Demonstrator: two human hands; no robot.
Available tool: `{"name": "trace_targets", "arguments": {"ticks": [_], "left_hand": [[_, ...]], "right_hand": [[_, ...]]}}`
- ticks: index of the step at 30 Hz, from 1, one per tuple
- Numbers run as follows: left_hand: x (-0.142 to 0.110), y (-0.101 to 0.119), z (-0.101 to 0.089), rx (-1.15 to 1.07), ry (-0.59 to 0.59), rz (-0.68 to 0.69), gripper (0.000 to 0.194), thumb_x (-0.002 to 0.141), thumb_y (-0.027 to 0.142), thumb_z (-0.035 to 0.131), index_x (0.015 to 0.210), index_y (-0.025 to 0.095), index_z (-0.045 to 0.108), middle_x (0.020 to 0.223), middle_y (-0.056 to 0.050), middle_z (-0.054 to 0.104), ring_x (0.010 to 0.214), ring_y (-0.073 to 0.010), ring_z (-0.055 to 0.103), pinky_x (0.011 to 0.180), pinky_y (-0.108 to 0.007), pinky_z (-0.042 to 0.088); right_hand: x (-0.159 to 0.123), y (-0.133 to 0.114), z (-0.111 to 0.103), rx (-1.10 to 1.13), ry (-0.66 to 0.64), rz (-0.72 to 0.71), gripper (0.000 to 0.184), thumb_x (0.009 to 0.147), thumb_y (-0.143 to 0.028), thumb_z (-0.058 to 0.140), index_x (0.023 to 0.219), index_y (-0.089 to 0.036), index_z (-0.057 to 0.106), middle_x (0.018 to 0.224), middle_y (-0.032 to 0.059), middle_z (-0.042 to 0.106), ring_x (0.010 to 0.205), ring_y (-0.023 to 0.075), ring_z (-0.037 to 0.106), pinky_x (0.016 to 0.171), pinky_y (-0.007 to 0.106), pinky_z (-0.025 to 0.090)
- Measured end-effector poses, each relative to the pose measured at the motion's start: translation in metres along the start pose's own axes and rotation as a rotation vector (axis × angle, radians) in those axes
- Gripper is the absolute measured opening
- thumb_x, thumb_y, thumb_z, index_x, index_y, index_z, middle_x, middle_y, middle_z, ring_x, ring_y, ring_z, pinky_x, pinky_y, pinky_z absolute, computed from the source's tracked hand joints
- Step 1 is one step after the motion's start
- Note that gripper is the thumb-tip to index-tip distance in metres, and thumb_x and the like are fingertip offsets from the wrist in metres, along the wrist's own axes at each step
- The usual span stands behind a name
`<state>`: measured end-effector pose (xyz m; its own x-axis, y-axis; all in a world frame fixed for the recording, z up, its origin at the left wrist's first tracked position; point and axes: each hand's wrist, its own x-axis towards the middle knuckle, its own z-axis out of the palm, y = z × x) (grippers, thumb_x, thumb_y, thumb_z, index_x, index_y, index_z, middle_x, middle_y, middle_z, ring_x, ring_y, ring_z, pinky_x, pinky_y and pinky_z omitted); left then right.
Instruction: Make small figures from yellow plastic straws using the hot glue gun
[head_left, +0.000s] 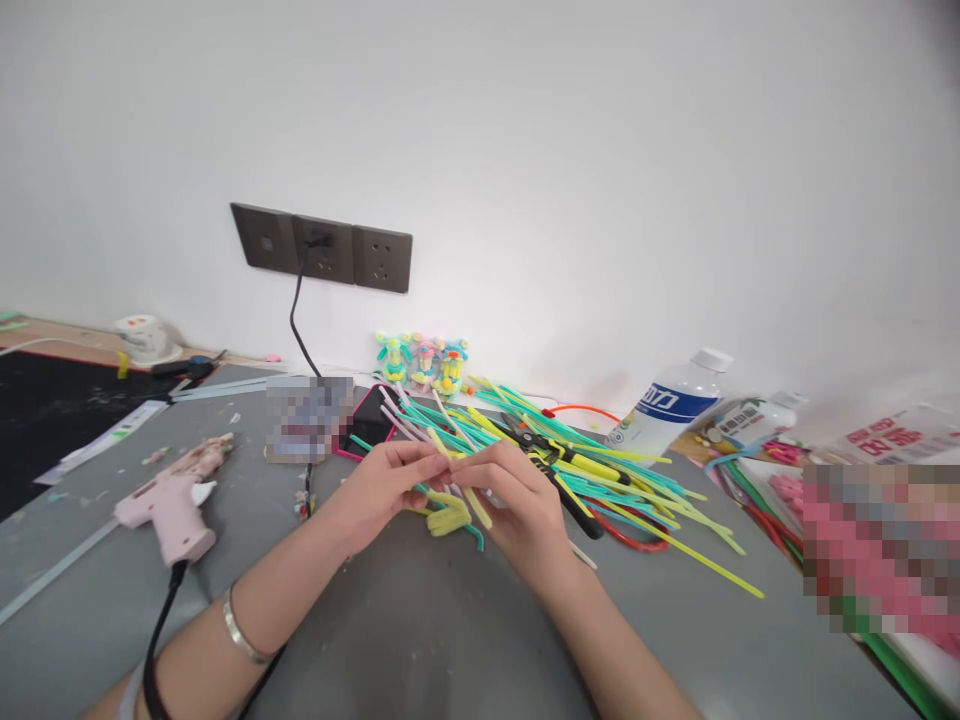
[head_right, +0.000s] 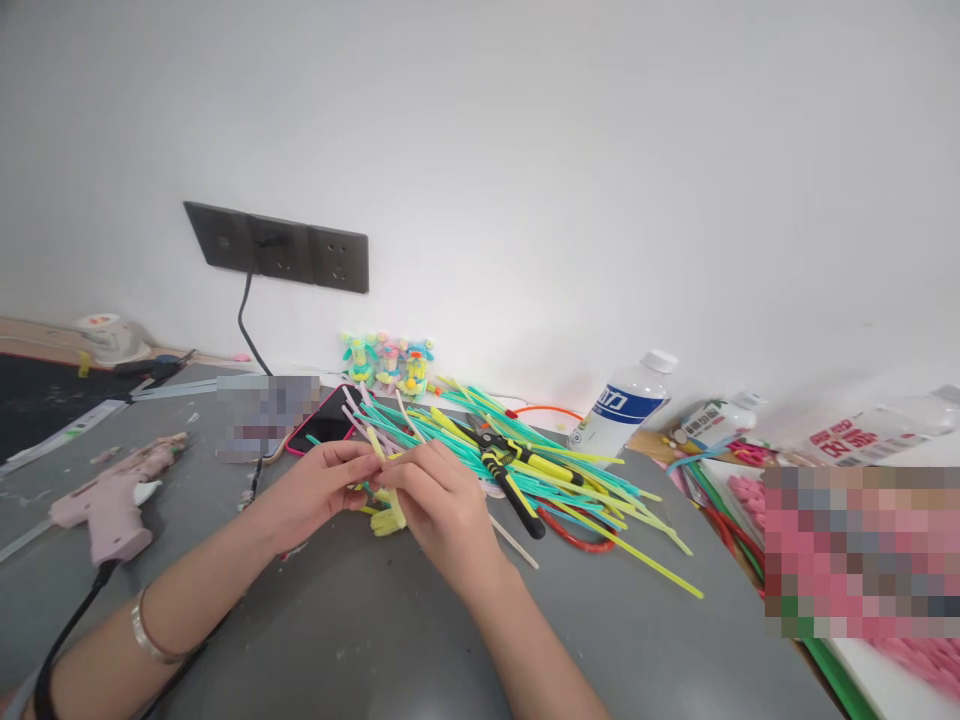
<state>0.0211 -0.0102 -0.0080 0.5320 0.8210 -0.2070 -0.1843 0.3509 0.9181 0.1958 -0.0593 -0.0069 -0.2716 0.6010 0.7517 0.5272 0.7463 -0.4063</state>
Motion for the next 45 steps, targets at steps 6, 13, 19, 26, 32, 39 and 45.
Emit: {"name": "trace_targets", "arguments": {"ticks": [6, 13, 19, 26, 32, 39, 45], "left_hand": [[-0.001, 0.002, -0.001, -0.015, 0.006, -0.027, 0.033, 0.068, 0.044, 0.083, 0.067, 0.014, 0.069, 0.068, 0.001, 0.057, 0.064, -0.0094, 0.048, 0.054, -0.02, 0.035], [-0.002, 0.003, 0.001, -0.073, 0.001, -0.04, 0.032, 0.068, 0.041, 0.084, 0.07, 0.015, 0.066, 0.067, 0.002, 0.055, 0.065, -0.0092, 0.048, 0.053, -0.019, 0.036], [-0.002, 0.004, 0.004, -0.044, -0.019, -0.036, 0.035, 0.068, 0.043, 0.084, 0.067, 0.013, 0.065, 0.066, 0.002, 0.055, 0.062, -0.0083, 0.046, 0.053, -0.019, 0.034], [-0.003, 0.004, 0.004, -0.078, -0.045, 0.025, 0.031, 0.07, 0.041, 0.083, 0.072, 0.013, 0.067, 0.067, 0.002, 0.056, 0.063, -0.0086, 0.045, 0.053, -0.02, 0.032], [-0.005, 0.005, 0.006, -0.056, -0.092, 0.099, 0.034, 0.069, 0.043, 0.084, 0.069, 0.013, 0.067, 0.063, 0.002, 0.055, 0.057, -0.007, 0.041, 0.052, -0.02, 0.029], [-0.006, 0.005, 0.0, 0.109, -0.188, 0.169, 0.031, 0.077, 0.042, 0.077, 0.071, 0.013, 0.068, 0.065, 0.002, 0.058, 0.055, -0.0064, 0.04, 0.053, -0.021, 0.03], [-0.009, 0.009, -0.003, 0.286, -0.343, 0.174, 0.024, 0.083, 0.035, 0.072, 0.074, 0.014, 0.069, 0.068, 0.002, 0.059, 0.06, -0.0081, 0.047, 0.057, -0.02, 0.036]], "right_hand": [[0.0, 0.0, -0.001, -0.005, -0.011, -0.004, 0.023, 0.095, -0.007, 0.053, 0.103, -0.025, 0.064, 0.087, 0.0065, 0.07, 0.077, 0.019, 0.064, 0.067, 0.032, 0.051], [0.0, -0.001, 0.002, -0.046, -0.005, -0.04, 0.023, 0.093, -0.003, 0.053, 0.097, -0.024, 0.06, 0.093, 0.0076, 0.071, 0.084, 0.019, 0.066, 0.072, 0.033, 0.052], [0.004, -0.003, 0.002, 0.097, 0.063, 0.068, 0.018, 0.092, -0.007, 0.056, 0.09, -0.024, 0.06, 0.087, 0.006, 0.069, 0.083, 0.0192, 0.066, 0.068, 0.031, 0.051], [0.008, -0.008, -0.001, 0.333, 0.101, 0.296, 0.01, 0.089, -0.016, 0.064, 0.083, -0.022, 0.06, 0.088, 0.0056, 0.069, 0.08, 0.0186, 0.066, 0.066, 0.029, 0.05], [0.011, -0.01, -0.003, 0.545, 0.096, 0.389, 0.006, 0.09, -0.019, 0.065, 0.084, -0.021, 0.065, 0.087, 0.0039, 0.064, 0.084, 0.0176, 0.062, 0.074, 0.03, 0.05], [0.009, 0.002, -0.004, 0.77, -0.008, 0.41, 0.004, 0.088, -0.022, 0.07, 0.084, -0.023, 0.069, 0.087, 0.0037, 0.062, 0.089, 0.0186, 0.06, 0.08, 0.032, 0.048], [0.01, 0.005, -0.015, 1.022, -0.217, 0.57, 0.015, 0.084, -0.026, 0.076, 0.095, -0.023, 0.065, 0.089, 0.0014, 0.06, 0.081, 0.016, 0.061, 0.074, 0.031, 0.051]]}}
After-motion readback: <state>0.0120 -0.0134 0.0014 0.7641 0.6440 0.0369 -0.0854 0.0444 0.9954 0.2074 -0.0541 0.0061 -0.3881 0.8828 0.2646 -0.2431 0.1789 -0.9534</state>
